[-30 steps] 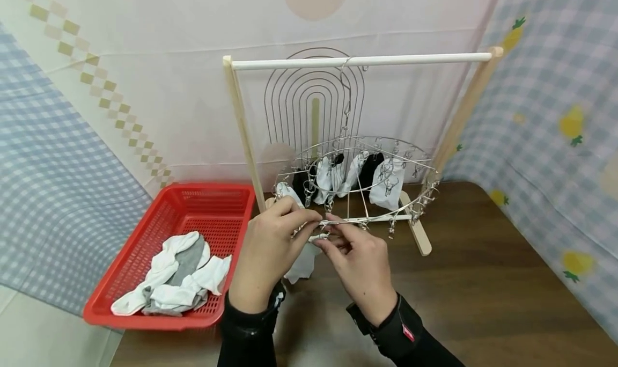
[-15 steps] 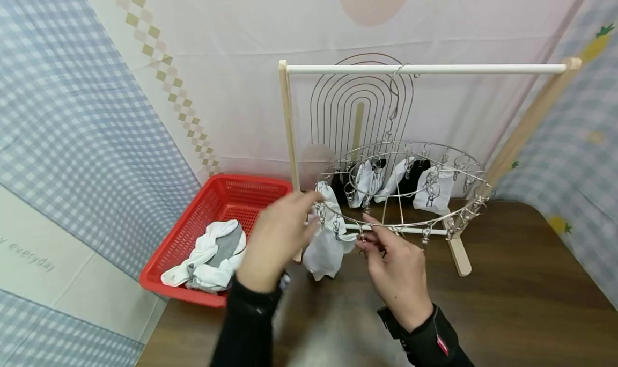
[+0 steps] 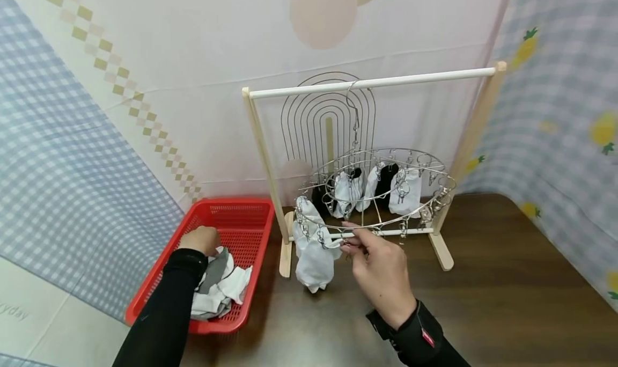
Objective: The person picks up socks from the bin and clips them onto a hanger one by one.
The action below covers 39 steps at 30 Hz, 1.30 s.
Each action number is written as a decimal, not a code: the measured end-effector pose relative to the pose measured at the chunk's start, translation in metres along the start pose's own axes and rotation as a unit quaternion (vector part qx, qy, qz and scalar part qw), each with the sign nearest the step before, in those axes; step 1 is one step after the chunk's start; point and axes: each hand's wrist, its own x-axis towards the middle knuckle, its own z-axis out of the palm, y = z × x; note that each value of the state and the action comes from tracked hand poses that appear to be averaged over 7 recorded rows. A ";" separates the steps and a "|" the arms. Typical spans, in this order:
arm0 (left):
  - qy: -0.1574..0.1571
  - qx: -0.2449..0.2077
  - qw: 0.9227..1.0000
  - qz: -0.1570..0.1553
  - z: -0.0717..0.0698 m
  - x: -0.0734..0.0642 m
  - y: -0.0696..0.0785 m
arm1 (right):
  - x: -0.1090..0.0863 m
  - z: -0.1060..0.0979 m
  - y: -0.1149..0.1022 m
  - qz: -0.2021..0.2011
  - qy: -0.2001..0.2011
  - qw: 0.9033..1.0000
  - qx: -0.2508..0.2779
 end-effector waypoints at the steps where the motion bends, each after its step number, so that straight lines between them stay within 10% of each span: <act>1: -0.003 -0.014 1.000 -0.001 -0.004 -0.006 0.000 | 0.000 0.001 0.000 0.001 -0.003 1.000 0.004; 9: -0.020 -0.131 0.989 0.064 -0.047 -0.032 0.000 | 0.001 0.004 0.000 -0.013 -0.002 1.000 0.005; 18: -0.039 -0.280 0.951 0.124 -0.076 -0.052 0.019 | 0.002 0.001 0.002 -0.012 0.000 1.000 0.004; 23: 0.044 -0.297 0.937 0.180 -0.089 -0.077 0.055 | 0.000 0.002 0.001 -0.013 -0.004 1.000 0.008; 31: 0.179 -0.274 0.877 0.352 -0.093 -0.099 0.137 | -0.001 0.001 0.004 -0.008 -0.007 1.000 0.011; 39: 0.202 -0.295 0.856 0.373 -0.056 -0.097 0.198 | -0.001 0.004 0.005 0.006 -0.007 1.000 0.018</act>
